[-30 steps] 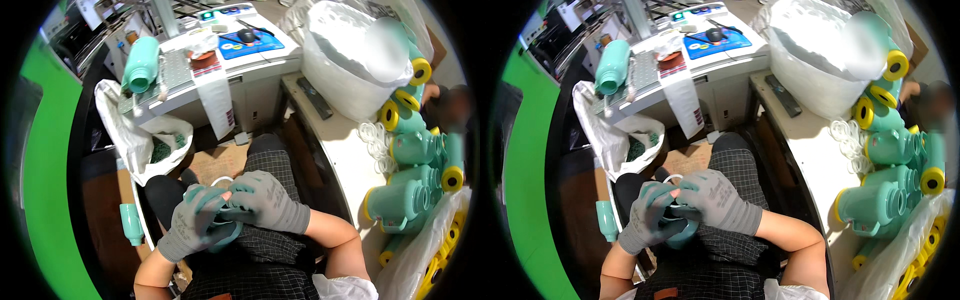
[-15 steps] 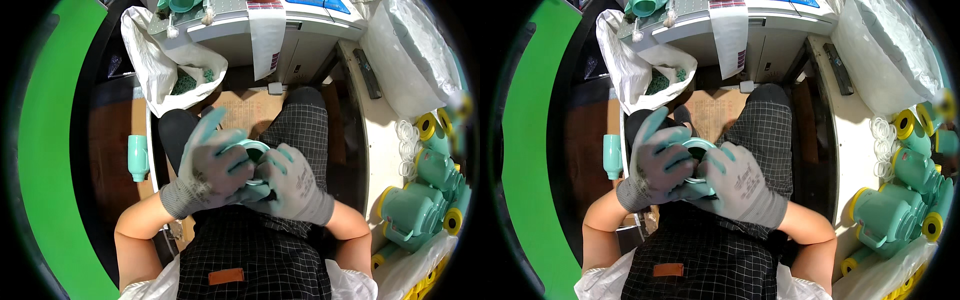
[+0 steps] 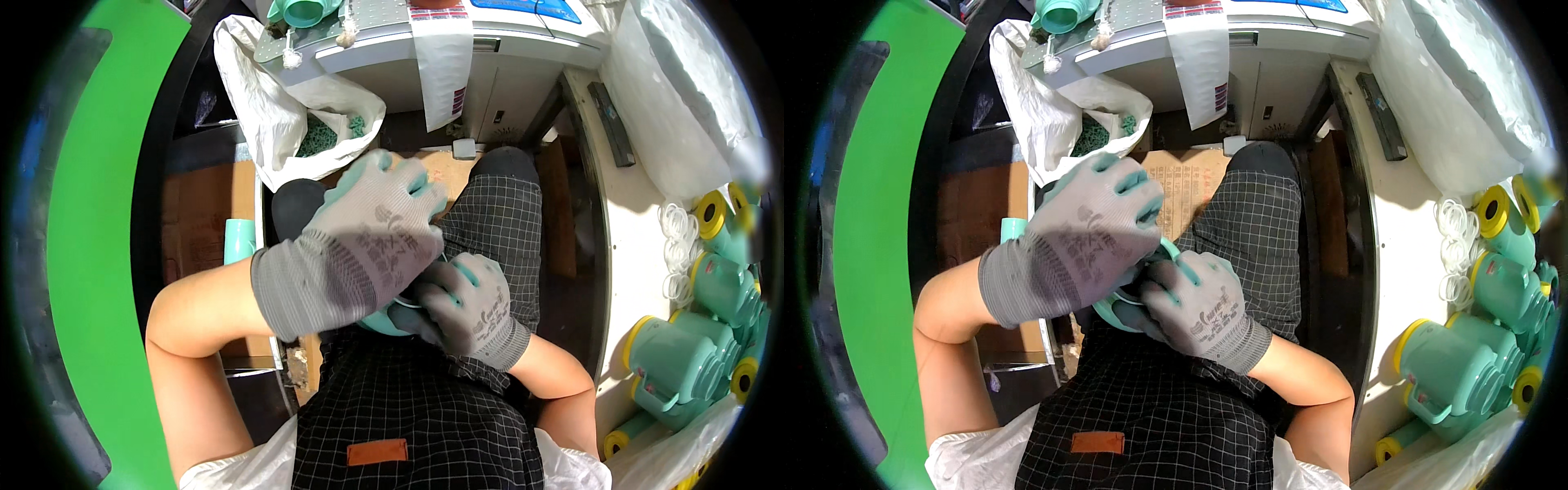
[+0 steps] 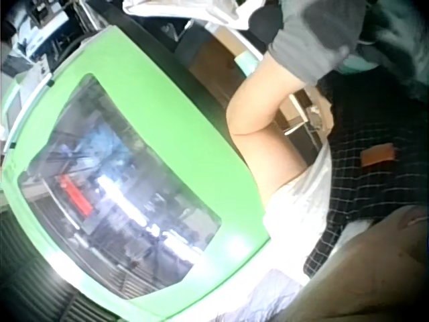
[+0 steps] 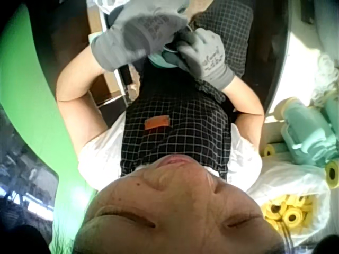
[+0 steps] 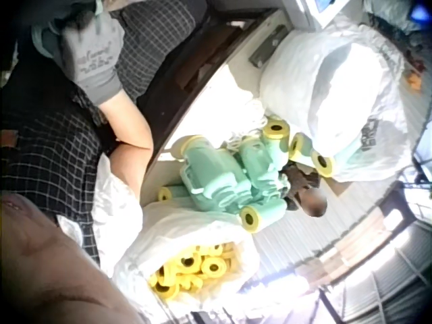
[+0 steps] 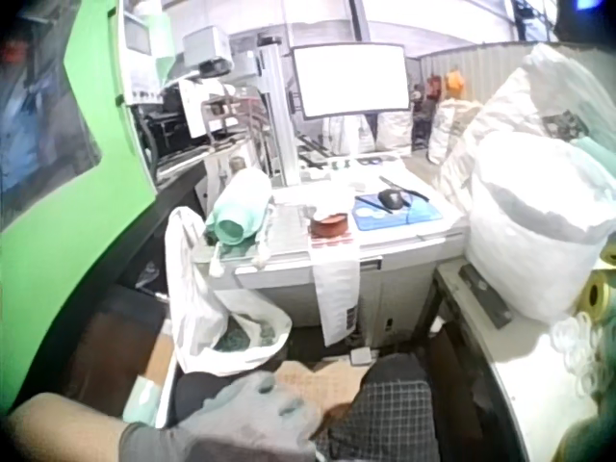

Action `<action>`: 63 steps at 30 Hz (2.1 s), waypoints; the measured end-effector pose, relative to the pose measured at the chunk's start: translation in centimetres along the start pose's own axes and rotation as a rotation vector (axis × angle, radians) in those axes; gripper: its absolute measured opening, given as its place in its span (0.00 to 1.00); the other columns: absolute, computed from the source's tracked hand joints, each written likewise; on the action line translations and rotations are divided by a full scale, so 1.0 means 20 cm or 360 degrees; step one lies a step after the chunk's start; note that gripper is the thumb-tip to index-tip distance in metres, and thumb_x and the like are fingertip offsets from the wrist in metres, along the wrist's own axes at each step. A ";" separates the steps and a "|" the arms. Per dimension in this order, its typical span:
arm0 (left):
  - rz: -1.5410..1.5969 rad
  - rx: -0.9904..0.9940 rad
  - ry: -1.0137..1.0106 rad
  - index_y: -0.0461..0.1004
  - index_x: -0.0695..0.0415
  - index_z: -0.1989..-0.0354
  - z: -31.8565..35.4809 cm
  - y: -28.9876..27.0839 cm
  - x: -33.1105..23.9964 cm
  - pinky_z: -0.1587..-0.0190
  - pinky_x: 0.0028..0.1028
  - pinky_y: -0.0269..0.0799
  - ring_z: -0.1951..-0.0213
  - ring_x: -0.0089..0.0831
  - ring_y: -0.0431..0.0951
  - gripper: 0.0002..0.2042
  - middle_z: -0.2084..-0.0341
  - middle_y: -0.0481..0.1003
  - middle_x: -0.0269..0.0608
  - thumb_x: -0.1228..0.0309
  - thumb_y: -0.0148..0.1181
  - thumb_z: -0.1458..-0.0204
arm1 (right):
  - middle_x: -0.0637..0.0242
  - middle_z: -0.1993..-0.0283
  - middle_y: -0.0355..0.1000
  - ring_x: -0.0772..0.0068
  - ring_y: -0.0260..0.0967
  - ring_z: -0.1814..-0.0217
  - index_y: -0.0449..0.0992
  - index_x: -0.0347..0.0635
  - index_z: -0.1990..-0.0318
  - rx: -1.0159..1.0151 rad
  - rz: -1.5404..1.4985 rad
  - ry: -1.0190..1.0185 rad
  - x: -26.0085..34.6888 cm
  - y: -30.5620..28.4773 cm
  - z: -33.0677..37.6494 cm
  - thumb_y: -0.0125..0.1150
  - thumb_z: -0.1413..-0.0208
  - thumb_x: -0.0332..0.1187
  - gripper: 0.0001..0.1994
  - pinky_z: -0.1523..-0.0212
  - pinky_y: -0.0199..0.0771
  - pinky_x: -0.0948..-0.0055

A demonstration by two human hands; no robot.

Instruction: The person sits on the floor and repeatedly assembles teal plastic containers by inserting a small green ring into the neck, applying a label, and screwing on a yellow lid. The finished containers are placed on a nearby table.

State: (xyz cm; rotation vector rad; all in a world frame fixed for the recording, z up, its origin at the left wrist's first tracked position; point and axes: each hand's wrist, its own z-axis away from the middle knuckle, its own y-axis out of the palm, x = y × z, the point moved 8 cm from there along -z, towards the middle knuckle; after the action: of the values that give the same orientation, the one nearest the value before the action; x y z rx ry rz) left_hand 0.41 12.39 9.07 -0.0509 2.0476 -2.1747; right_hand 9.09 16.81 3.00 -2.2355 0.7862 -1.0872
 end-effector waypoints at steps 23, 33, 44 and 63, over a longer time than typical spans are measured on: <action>0.1822 -0.0749 -0.1853 0.55 0.69 0.30 -0.46 1.17 1.46 0.43 0.35 0.74 0.40 0.36 0.73 0.50 0.38 0.67 0.55 0.54 0.78 0.53 | 0.72 0.64 0.76 0.72 0.66 0.74 0.84 0.52 0.62 -0.0123 0.0098 0.0121 -0.11 -0.13 0.67 0.77 0.59 0.49 0.19 0.72 0.64 0.70; 0.2824 -0.0969 -0.0643 0.70 0.71 0.39 -0.48 0.90 1.00 0.40 0.30 0.74 0.49 0.32 0.80 0.26 0.49 0.79 0.44 0.73 0.63 0.47 | 0.64 0.49 0.72 0.83 0.64 0.59 0.72 0.33 0.40 -0.1121 -0.0543 0.1048 -0.67 -0.41 0.25 0.61 0.39 0.24 0.19 0.56 0.71 0.77; 0.0697 -0.1581 -0.0909 0.76 0.55 0.50 -0.35 0.34 0.81 0.36 0.44 0.67 0.42 0.41 0.73 0.21 0.50 0.77 0.41 0.68 0.72 0.53 | 0.61 0.51 0.77 0.72 0.76 0.52 0.72 0.33 0.42 -0.0758 -0.2099 0.1381 -1.29 0.18 -0.21 0.61 0.35 0.28 0.16 0.47 0.79 0.70; 0.0462 -0.1530 -0.0702 0.80 0.57 0.63 -0.12 0.32 0.46 0.45 0.43 0.72 0.49 0.46 0.75 0.08 0.52 0.76 0.48 0.73 0.72 0.51 | 0.59 0.48 0.73 0.74 0.74 0.51 0.66 0.33 0.35 -0.1303 -0.1956 0.1292 -1.06 -0.01 -0.06 0.55 0.31 0.29 0.20 0.52 0.79 0.74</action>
State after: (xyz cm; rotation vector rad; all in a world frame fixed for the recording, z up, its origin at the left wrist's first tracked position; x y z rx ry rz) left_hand -8.35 13.11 1.91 -0.2852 2.3900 -0.7770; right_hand -2.58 31.47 -7.06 -3.0037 -0.0724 -2.7455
